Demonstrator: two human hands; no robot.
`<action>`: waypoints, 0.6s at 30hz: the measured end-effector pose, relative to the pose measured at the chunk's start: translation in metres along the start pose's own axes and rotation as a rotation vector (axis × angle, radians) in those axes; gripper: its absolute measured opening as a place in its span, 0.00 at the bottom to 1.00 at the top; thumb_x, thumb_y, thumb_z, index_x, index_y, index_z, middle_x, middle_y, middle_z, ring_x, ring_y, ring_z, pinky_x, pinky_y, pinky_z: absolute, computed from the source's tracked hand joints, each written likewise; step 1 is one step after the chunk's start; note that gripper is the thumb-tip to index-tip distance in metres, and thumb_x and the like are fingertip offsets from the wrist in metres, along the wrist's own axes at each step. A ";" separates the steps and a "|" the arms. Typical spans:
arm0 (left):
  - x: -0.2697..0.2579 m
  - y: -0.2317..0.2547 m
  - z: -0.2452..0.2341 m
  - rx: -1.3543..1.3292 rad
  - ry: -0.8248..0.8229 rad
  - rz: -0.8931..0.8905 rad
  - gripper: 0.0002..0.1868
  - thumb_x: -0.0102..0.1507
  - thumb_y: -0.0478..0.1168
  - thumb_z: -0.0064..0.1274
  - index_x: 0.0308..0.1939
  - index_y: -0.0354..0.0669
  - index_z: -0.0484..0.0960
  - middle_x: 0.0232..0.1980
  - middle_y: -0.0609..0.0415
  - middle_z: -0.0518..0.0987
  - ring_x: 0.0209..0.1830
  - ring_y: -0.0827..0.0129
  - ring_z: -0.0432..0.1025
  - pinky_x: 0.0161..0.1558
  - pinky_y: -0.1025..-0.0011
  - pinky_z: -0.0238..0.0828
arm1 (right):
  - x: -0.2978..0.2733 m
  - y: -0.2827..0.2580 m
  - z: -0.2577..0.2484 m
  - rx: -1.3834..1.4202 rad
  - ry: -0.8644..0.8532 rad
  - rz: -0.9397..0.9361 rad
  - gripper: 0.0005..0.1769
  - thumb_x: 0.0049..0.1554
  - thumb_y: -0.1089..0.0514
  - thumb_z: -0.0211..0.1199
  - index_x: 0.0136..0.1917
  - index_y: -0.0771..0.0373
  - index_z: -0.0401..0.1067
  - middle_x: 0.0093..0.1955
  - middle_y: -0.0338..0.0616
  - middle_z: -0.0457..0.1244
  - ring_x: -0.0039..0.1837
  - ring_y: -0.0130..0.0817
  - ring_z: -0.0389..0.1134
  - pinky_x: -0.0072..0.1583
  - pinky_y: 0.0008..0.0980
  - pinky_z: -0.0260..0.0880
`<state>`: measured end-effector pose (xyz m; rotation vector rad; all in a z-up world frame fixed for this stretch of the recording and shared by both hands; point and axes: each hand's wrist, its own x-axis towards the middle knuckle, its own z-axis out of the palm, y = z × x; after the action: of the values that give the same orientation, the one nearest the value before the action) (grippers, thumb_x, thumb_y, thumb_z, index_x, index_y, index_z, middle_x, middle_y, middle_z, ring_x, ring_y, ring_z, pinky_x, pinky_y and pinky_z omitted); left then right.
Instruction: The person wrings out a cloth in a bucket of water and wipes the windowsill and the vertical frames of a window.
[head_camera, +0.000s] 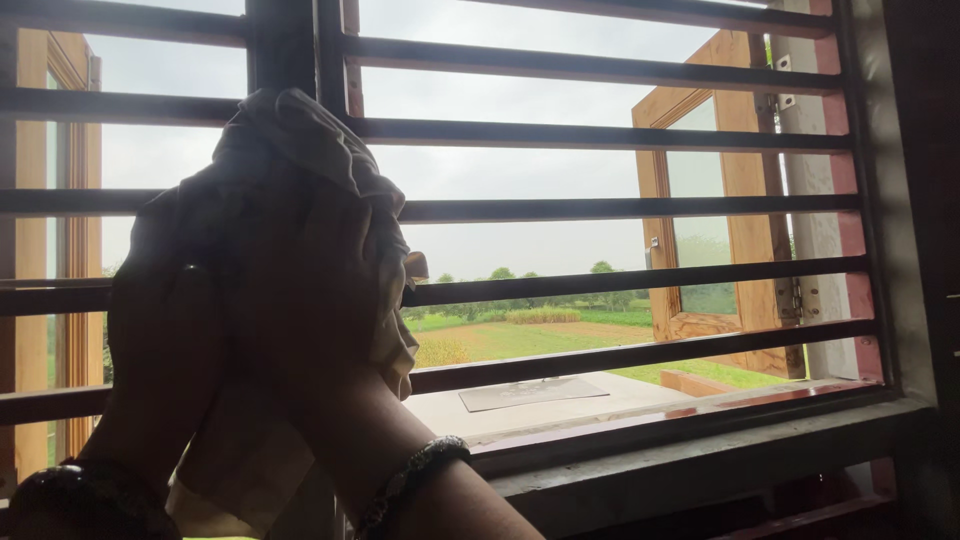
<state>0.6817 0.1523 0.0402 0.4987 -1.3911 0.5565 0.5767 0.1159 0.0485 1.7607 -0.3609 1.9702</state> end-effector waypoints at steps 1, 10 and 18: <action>-0.007 -0.001 -0.001 0.013 0.018 0.023 0.23 0.66 0.30 0.35 0.65 0.35 0.71 0.46 0.43 0.77 0.43 0.63 0.72 0.43 0.65 0.70 | -0.009 0.002 0.000 -0.024 -0.019 -0.018 0.33 0.61 0.42 0.54 0.73 0.61 0.57 0.68 0.60 0.58 0.70 0.58 0.61 0.67 0.56 0.64; -0.027 -0.025 0.012 0.031 0.100 -0.163 0.26 0.67 0.32 0.35 0.69 0.36 0.70 0.42 0.50 0.78 0.35 0.70 0.71 0.35 0.69 0.69 | -0.025 0.010 0.003 -0.125 -0.050 -0.115 0.33 0.59 0.43 0.57 0.71 0.60 0.59 0.67 0.60 0.57 0.70 0.59 0.60 0.68 0.57 0.64; -0.051 -0.007 0.011 0.124 0.114 0.025 0.32 0.66 0.27 0.34 0.77 0.43 0.64 0.55 0.42 0.82 0.49 0.59 0.80 0.48 0.62 0.78 | -0.043 0.018 0.007 -0.169 -0.055 -0.123 0.33 0.57 0.43 0.60 0.70 0.60 0.60 0.67 0.59 0.57 0.71 0.59 0.59 0.68 0.58 0.63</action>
<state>0.6725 0.1364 -0.0088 0.5414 -1.2612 0.6846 0.5763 0.0893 0.0089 1.6903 -0.4146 1.7552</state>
